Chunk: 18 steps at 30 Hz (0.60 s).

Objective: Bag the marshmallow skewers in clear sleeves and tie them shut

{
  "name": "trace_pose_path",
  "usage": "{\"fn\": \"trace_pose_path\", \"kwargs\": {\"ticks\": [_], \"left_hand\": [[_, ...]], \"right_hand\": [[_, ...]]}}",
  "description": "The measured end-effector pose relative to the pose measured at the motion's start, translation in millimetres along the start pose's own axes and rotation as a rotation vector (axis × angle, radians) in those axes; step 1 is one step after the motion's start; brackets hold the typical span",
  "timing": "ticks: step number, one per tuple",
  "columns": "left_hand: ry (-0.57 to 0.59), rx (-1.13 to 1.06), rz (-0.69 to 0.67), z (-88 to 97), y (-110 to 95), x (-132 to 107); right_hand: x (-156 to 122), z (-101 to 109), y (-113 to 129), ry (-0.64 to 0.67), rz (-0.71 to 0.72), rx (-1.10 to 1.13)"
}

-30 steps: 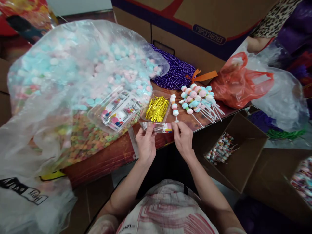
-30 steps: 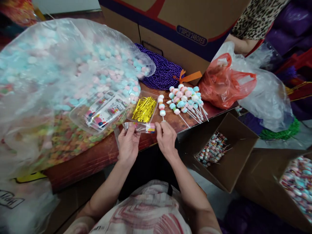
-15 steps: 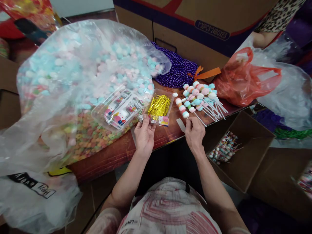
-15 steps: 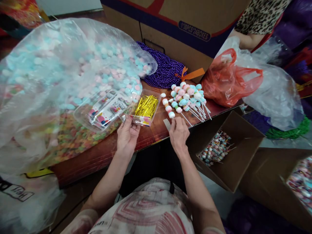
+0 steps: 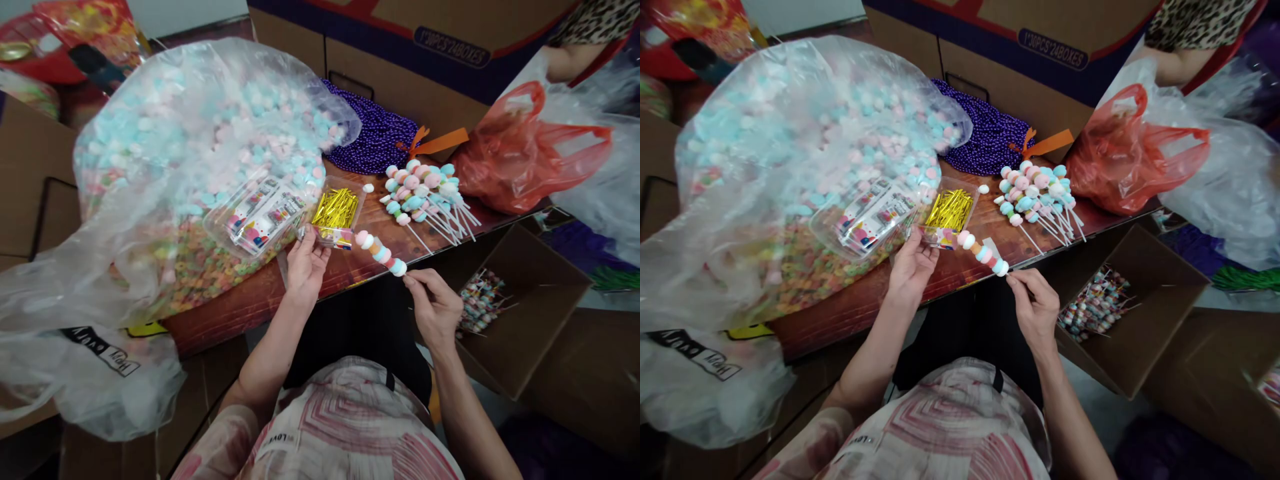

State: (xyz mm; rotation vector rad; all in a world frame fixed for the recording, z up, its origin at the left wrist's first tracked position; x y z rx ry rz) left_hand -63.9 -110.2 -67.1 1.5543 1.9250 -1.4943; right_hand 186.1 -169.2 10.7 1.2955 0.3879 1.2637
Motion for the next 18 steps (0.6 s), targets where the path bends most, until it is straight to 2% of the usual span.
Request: {"fn": "trace_pose_path", "kwargs": {"ticks": [4, 10, 12, 14, 18], "left_hand": [[0.004, 0.011, 0.054, -1.1, 2, -3], [-0.011, 0.042, 0.020, 2.4, 3, -1], [0.008, 0.053, 0.004, 1.1, 3, -1], [0.050, 0.075, -0.015, -2.3, 2, -2], [0.180, 0.164, -0.075, -11.7, 2, -6]], "right_hand": [[2, 2, 2, 0.013, 0.087, -0.025], [-3, 7, 16, -0.011, 0.358, -0.198], [-4, 8, 17, -0.017, 0.401, -0.243], [-3, 8, 15, -0.004, 0.381, -0.236], [1, -1, 8, 0.106, 0.235, -0.106]]}}
Point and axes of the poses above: each hand's wrist, its own x-axis towards the middle knuckle, its own z-axis out of the back of the hand, y = z × x, the point moved 9 cm from there along x, towards the middle knuckle, and after that the axes turned 14 degrees about -y, right-handed, at the moved point
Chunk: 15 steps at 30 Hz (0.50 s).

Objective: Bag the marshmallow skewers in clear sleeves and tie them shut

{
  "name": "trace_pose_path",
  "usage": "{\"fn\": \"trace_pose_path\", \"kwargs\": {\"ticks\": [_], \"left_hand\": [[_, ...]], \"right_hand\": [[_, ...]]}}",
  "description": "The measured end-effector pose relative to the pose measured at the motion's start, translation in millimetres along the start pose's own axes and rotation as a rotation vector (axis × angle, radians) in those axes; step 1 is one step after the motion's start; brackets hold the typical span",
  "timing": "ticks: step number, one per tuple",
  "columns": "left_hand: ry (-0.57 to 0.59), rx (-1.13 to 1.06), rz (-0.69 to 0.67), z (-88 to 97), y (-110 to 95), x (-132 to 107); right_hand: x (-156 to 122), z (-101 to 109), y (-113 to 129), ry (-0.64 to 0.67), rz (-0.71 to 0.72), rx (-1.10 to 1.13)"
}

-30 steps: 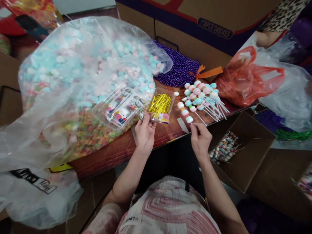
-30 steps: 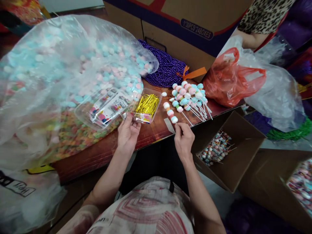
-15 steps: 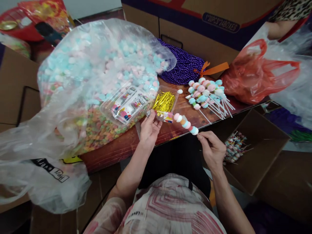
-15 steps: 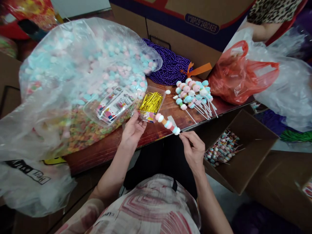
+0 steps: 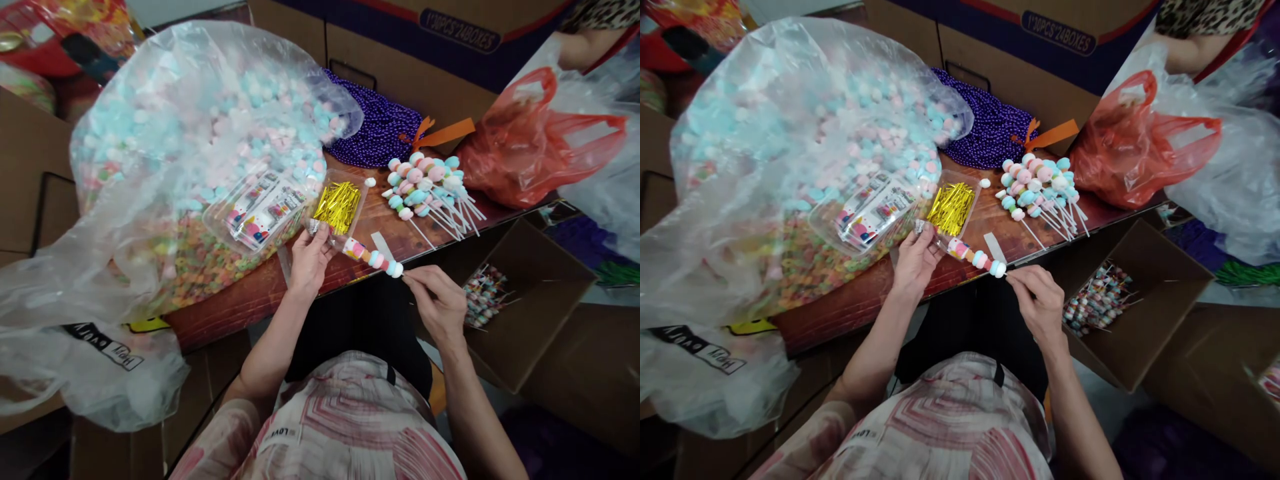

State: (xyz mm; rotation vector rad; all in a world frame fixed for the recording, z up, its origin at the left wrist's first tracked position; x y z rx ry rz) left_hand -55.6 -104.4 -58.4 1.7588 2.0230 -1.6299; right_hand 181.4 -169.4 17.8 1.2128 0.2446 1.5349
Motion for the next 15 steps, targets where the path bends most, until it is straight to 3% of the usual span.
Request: {"fn": "trace_pose_path", "kwargs": {"ticks": [8, 15], "left_hand": [[0.057, 0.043, -0.135, -4.4, 8, -9], [0.162, 0.057, -0.115, -12.2, 14, -21]], "right_hand": [[-4, -19, 14, -0.038, 0.010, 0.052], [-12, -30, 23, 0.015, 0.060, -0.018]]}}
Point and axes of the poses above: each hand's wrist, its own x-axis towards the middle knuckle, its own z-axis out of the back of the hand, y = z × x, the point moved 9 cm from there along x, towards the middle knuckle, and after that the axes turned 14 degrees about -y, right-handed, at the moved point
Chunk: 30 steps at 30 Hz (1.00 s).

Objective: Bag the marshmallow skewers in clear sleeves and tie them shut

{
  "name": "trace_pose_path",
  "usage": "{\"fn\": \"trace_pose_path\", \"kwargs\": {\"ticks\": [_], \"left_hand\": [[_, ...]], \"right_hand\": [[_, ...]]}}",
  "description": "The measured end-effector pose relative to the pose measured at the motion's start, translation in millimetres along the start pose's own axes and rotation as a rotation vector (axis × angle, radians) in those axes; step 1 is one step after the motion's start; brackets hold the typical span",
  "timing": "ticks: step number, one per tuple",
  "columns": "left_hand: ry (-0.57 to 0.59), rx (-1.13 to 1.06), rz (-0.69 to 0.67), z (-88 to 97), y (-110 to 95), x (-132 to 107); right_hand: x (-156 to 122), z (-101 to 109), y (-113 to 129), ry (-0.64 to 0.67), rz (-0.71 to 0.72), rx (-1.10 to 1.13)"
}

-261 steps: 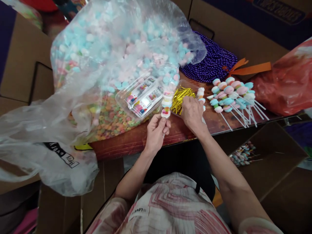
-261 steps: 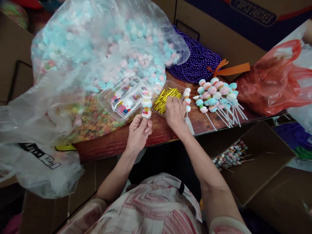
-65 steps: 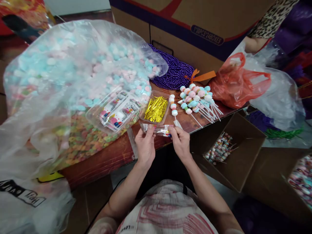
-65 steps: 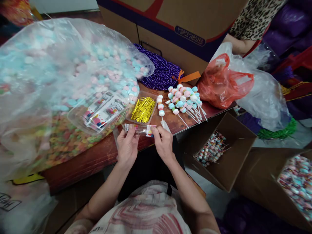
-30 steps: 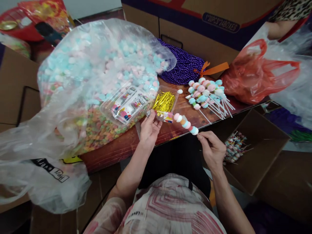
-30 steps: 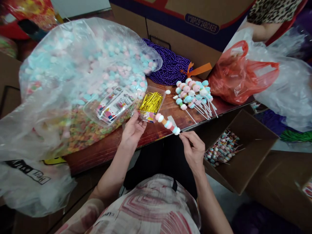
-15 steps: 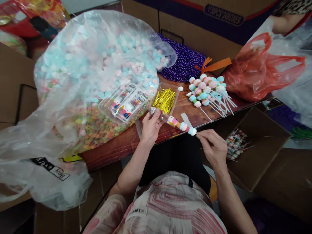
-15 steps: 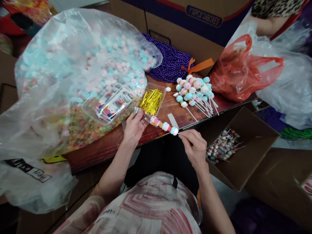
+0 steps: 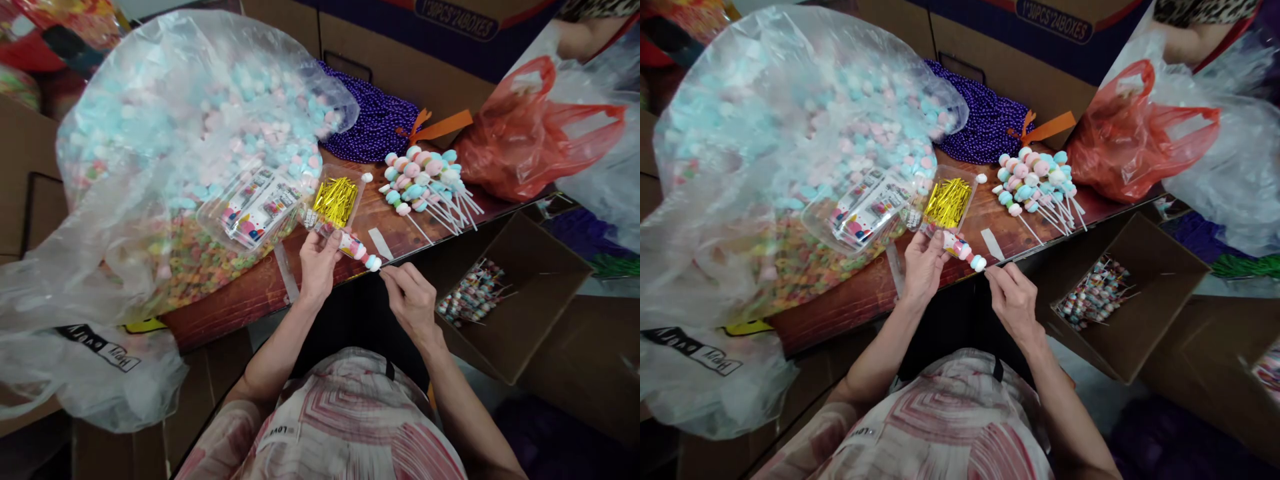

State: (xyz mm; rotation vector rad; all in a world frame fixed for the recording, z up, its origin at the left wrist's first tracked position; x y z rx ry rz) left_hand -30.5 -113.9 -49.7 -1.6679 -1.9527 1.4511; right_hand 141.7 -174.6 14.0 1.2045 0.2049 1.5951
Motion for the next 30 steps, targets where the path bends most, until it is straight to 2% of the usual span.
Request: {"fn": "trace_pose_path", "kwargs": {"ticks": [6, 9, 13, 18, 22, 25, 30], "left_hand": [[-0.015, -0.062, 0.034, 3.3, 11, -1], [0.023, -0.028, 0.061, 0.3, 16, -4], [0.058, 0.035, 0.080, -1.9, 18, -6], [0.079, 0.034, 0.145, 0.6, 19, -3], [0.077, -0.002, 0.162, 2.5, 16, -1], [0.117, 0.021, 0.145, -1.8, 20, -6], [0.179, 0.061, 0.145, -7.0, 29, -17]], "right_hand": [[-14, -4, 0, -0.031, -0.242, 0.060], [-18, -10, -6, -0.027, -0.339, 0.098], [-11, -17, -10, -0.034, -0.374, 0.144], [-6, -28, -5, 0.028, -0.416, 0.225], [-20, -35, -22, 0.088, -0.667, 0.315], [-31, -43, -33, 0.120, -0.828, 0.390], [-26, -56, -32, 0.101, -0.845, 0.431]]}}
Point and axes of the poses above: each hand's wrist, its own x-axis towards the middle knuckle, its own z-axis out of the back of the hand, y = z × x, the point moved 9 cm from there along x, towards the middle knuckle, and after that the axes turned 14 degrees about -y, right-handed, at the moved point
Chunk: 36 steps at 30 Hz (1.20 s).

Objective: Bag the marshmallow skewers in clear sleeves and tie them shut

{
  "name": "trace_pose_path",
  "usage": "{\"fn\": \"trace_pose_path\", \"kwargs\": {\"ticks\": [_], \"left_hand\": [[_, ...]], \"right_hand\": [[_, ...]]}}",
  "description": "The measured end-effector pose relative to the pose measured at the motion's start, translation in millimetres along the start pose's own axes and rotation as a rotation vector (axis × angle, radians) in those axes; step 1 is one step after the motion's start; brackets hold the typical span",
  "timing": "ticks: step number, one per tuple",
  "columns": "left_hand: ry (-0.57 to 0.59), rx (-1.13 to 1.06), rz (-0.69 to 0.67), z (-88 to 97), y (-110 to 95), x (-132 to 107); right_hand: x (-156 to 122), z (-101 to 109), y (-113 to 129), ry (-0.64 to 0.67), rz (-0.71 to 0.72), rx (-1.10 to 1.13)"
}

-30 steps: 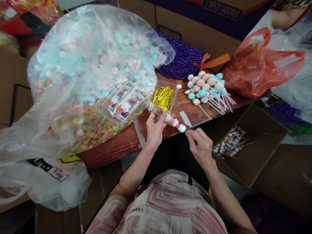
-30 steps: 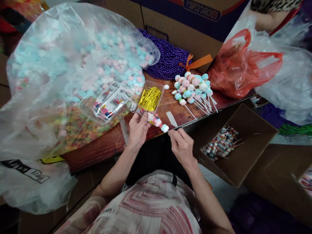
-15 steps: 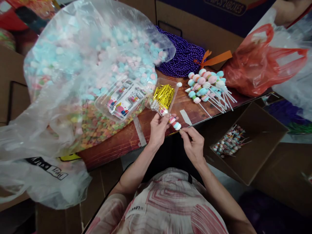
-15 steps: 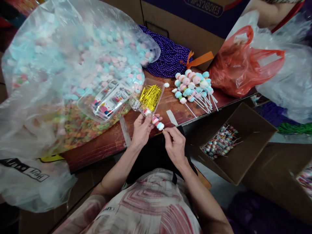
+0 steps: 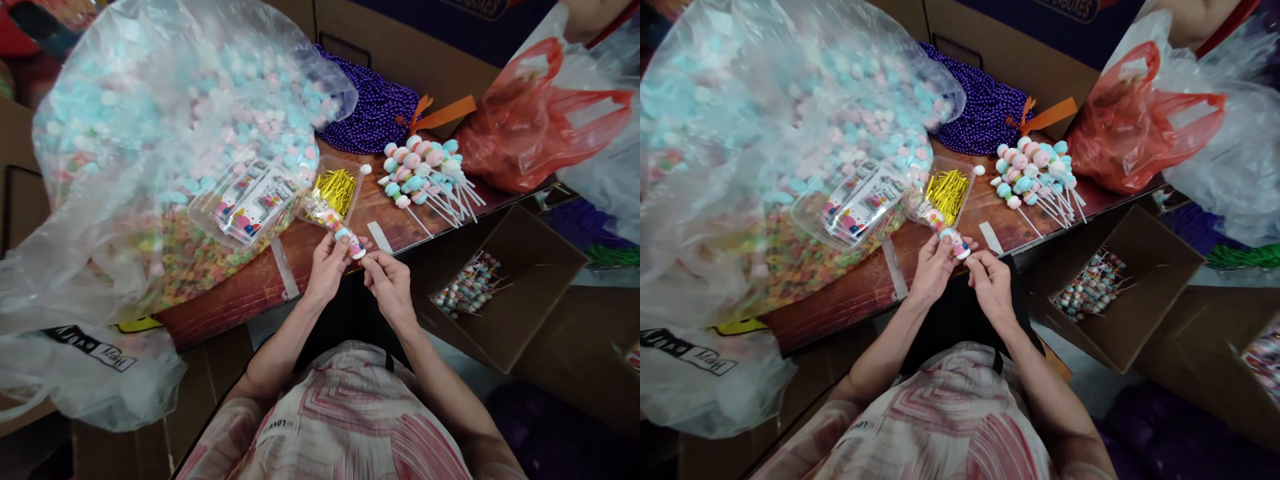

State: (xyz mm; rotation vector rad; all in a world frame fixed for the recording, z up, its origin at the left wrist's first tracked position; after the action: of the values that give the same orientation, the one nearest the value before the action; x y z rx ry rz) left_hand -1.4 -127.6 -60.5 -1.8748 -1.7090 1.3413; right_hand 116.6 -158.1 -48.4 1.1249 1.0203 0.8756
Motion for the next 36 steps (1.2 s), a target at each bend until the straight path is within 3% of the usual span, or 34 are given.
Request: {"fn": "trace_pose_path", "kwargs": {"ticks": [6, 10, 16, 21, 26, 31, 36], "left_hand": [[-0.002, 0.039, -0.018, 7.3, -17, 4], [-0.055, -0.004, -0.008, 17.2, -28, 11], [-0.039, 0.020, 0.095, 21.7, -16, 11], [-0.001, 0.029, 0.072, 15.8, -5, 4], [-0.005, 0.069, 0.077, 12.4, 1, -3], [-0.012, 0.015, 0.057, 14.9, -4, -4], [0.027, 0.056, -0.019, 12.7, 4, -15]], "right_hand": [[-5, -12, 14, 0.042, 0.070, -0.048], [-12, -7, 24, 0.070, 0.224, -0.215], [-7, 4, 36, 0.018, 0.525, -0.391], [-11, -12, 37, 0.007, 0.646, -0.453], [-10, -18, 38, -0.070, 0.590, -0.411], [-14, -16, 27, 0.104, 0.368, -0.343], [-13, -12, 20, 0.122, 0.222, -0.218]]}}
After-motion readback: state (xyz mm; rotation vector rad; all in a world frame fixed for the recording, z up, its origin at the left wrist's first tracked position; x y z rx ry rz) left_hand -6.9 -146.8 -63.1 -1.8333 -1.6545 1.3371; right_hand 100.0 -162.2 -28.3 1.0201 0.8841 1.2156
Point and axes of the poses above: each hand's wrist, its own x-axis towards the middle knuckle, its own z-axis out of the back of the hand, y = z × x, the point moved 9 cm from there along x, towards the middle knuckle, and after that the axes turned 14 degrees about -y, right-handed, at the moved point
